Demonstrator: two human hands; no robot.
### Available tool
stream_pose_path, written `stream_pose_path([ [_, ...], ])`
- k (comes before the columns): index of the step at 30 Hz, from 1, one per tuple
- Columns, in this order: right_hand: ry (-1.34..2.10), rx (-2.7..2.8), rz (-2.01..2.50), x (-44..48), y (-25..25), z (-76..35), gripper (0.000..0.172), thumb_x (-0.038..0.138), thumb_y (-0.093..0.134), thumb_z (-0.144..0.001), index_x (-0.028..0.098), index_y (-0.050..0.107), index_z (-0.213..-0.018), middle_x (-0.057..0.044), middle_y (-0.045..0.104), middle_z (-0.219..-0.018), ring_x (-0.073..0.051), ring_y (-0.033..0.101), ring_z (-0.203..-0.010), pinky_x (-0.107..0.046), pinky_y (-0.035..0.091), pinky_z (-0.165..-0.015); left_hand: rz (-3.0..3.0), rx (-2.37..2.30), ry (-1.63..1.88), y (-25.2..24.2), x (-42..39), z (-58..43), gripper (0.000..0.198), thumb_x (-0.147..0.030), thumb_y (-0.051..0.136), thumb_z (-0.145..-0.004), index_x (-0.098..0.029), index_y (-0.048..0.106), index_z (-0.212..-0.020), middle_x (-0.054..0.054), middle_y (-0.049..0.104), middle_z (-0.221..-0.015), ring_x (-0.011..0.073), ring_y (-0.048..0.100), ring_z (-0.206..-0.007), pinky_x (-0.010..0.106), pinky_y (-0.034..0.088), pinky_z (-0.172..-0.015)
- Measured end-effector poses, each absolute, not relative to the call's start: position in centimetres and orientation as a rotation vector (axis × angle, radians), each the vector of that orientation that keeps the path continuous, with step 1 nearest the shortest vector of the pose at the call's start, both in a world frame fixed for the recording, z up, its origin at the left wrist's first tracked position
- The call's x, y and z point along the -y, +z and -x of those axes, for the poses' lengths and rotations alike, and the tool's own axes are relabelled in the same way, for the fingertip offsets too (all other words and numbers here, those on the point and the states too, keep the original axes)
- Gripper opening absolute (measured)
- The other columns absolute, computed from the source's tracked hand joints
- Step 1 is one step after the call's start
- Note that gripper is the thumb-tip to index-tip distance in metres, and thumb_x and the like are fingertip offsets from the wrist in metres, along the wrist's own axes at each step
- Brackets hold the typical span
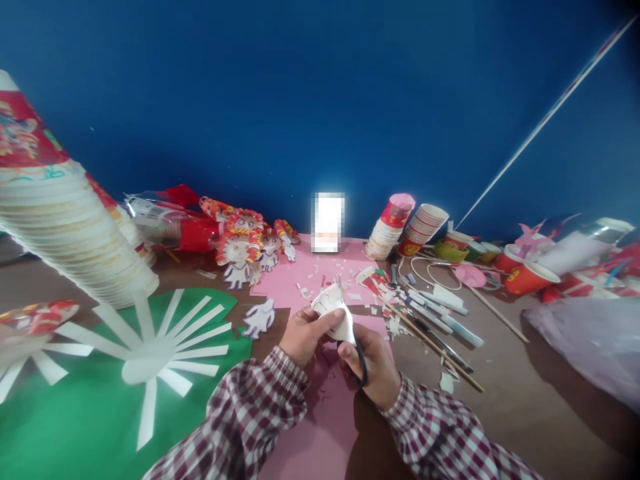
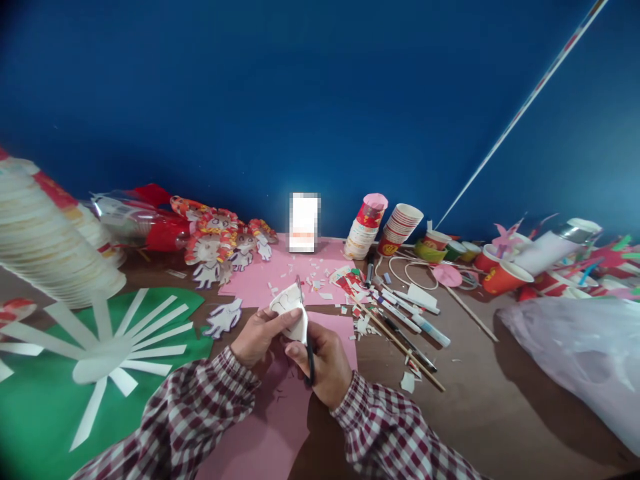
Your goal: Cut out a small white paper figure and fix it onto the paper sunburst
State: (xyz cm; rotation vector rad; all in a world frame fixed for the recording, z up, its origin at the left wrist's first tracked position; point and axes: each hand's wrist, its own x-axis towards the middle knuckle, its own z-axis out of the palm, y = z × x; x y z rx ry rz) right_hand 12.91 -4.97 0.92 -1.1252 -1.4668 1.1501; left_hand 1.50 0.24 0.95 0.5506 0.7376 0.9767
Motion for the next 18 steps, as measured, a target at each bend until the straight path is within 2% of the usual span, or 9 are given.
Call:
stream_pose_path([
  [6, 1.245, 1.389, 1.161, 4.9, 0.7, -12.7, 0.037, 0.05, 0.054, -0.073, 0.014, 0.052, -0.081, 0.006, 0.04, -0.046, -0.005, 0.037, -0.035, -0.017, 0.029, -0.033, -0.522, -0.735, 1.014, 0.9, -0.4, -1.4, 0.026, -0.025, 0.075, -0.048, -0.01, 0.062, -0.066, 0.002, 0.06, -0.053, 0.0103, 0.053, -0.046, 0.021, 0.041, -0.046],
  [11, 1.391, 1.389, 1.076, 4.6, 0.8, -13.2, 0.038, 0.05, 0.053, -0.073, 0.016, 0.048, -0.088, 0.003, 0.05, -0.057, -0.007, 0.046, -0.04, -0.017, 0.036, -0.036, -0.483, -0.735, 1.065, 1.2, -0.5, -1.3, 0.027, -0.024, 0.074, -0.051, -0.012, 0.06, -0.07, 0.001, 0.061, -0.057, 0.0112, 0.056, -0.049, 0.022, 0.043, -0.048],
  [14, 1.388, 1.397, 1.056, 4.5, 1.2, -13.7, 0.037, 0.048, 0.054, -0.074, 0.016, 0.048, -0.092, 0.002, 0.051, -0.06, -0.007, 0.048, -0.043, -0.017, 0.038, -0.037, -0.474, -0.768, 1.066, 1.6, -0.5, -1.0, 0.027, -0.023, 0.073, -0.052, -0.013, 0.058, -0.072, -0.001, 0.061, -0.056, 0.0112, 0.056, -0.047, 0.023, 0.045, -0.047],
  [18, 1.358, 1.387, 1.051, 4.6, 1.6, -14.1, 0.037, 0.046, 0.055, -0.074, 0.016, 0.05, -0.095, 0.003, 0.05, -0.059, -0.009, 0.049, -0.047, -0.02, 0.041, -0.043, -0.527, -0.838, 1.086, 2.1, -0.7, -0.6, 0.024, -0.023, 0.071, -0.054, -0.014, 0.055, -0.069, -0.003, 0.057, -0.05, 0.0088, 0.052, -0.042, 0.018, 0.038, -0.038],
])
